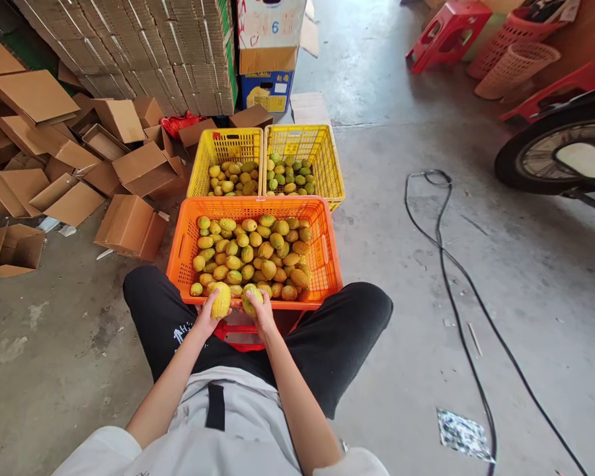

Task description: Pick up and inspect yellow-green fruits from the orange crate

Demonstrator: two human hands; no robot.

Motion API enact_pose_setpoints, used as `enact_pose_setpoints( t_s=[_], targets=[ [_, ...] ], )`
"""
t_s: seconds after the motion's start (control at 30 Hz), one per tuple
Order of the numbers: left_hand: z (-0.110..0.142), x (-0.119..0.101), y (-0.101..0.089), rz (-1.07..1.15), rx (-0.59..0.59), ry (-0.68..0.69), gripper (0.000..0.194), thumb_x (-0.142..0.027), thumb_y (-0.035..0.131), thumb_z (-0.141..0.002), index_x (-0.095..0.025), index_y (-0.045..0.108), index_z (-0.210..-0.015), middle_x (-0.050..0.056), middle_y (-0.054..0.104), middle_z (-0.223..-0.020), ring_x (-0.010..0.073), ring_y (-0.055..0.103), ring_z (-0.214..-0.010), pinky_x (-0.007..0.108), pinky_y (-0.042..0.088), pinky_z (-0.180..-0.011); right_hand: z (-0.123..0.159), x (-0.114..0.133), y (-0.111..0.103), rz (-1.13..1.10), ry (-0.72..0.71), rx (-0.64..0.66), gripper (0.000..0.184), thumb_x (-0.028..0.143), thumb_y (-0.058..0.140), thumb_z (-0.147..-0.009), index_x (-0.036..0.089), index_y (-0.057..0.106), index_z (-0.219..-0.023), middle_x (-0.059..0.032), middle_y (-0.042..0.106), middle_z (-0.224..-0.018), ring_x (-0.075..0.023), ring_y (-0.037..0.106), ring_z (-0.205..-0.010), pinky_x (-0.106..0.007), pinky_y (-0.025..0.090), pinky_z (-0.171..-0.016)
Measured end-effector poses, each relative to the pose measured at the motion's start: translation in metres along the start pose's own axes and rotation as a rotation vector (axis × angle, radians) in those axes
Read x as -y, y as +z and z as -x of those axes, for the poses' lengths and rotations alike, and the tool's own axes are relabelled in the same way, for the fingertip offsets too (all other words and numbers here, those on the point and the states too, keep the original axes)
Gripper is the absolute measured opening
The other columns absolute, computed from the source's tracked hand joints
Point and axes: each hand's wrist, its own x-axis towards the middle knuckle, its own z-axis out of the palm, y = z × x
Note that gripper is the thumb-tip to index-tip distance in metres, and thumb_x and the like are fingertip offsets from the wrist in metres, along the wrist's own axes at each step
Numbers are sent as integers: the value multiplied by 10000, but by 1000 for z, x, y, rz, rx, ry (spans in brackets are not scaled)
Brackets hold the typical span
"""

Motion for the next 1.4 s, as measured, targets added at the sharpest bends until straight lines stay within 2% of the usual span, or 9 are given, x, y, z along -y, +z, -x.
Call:
enact_pose_setpoints(
  t_s=[0.17,0.6,0.8,0.93,1.1,1.17,1.23,1.33,1.4],
  targets=[
    [0,-2,0,39,41,-61,359,-367,536,-998,-100,732,-1136,152,807,-986,204,755,-731,277,602,-567,3,4,2,-33,-10,13,554,453,946,-578,233,614,-963,1,769,-836,-194,740,-713,-262,563,-562],
    [1,-4,1,145,-20,-111,317,-353,575,-1002,-107,706,-1152,95,771,-803,204,737,-645,289,603,-529,6,12,4,-251,111,6,172,283,757,-796,203,702,-938,-30,789,-872,-207,767,-796,-283,625,-652],
    [6,-8,6,125,-27,-128,303,-333,578,-1006,-104,695,-1168,98,775,-806,207,751,-640,277,600,-508,10,23,4,-471,315,-79,169,301,592,-958,197,660,-1073,-61,767,-882,-190,759,-791,-278,643,-666],
    [9,-9,9,79,-8,-135,299,-321,535,-1022,-96,689,-1143,102,777,-802,208,760,-656,269,600,-514,-10,83,28,-488,411,-111,301,324,459,-1028,164,588,-1248,-83,728,-853,-197,723,-731,-280,631,-581],
    [8,-10,10,64,-40,-144,294,-327,568,-1006,-108,683,-1166,101,783,-818,223,772,-679,287,612,-539,-59,213,72,-457,-22,140,406,467,513,-1019,243,534,-1357,-80,746,-1070,-201,746,-912,-329,659,-742],
    [9,-11,11,68,-52,-152,302,-328,566,-1008,-97,687,-1158,109,779,-816,227,769,-670,290,608,-539,-74,238,75,-317,-231,208,460,535,519,-1004,224,559,-1342,-118,737,-1175,-213,748,-1041,-347,646,-824],
    [11,-11,11,86,-73,-160,304,-324,573,-1005,-88,690,-1157,111,770,-797,226,760,-649,289,602,-534,-79,228,63,-58,-376,145,445,547,468,-1014,228,619,-1285,-105,735,-1233,-217,741,-1112,-354,622,-882],
    [12,-12,10,173,-80,-179,311,-342,577,-1013,-106,688,-1183,105,763,-805,218,751,-659,289,605,-547,-70,163,26,572,-454,-33,332,444,504,-994,234,715,-1141,-76,777,-1201,-240,725,-1151,-355,586,-931],
    [8,-17,15,243,-107,-190,327,-385,560,-1031,-129,683,-1194,98,753,-817,207,743,-681,279,608,-563,-57,109,-3,1139,-385,-20,237,360,572,-959,233,767,-1006,-88,809,-1142,-258,731,-1140,-352,557,-963]
  ],
)
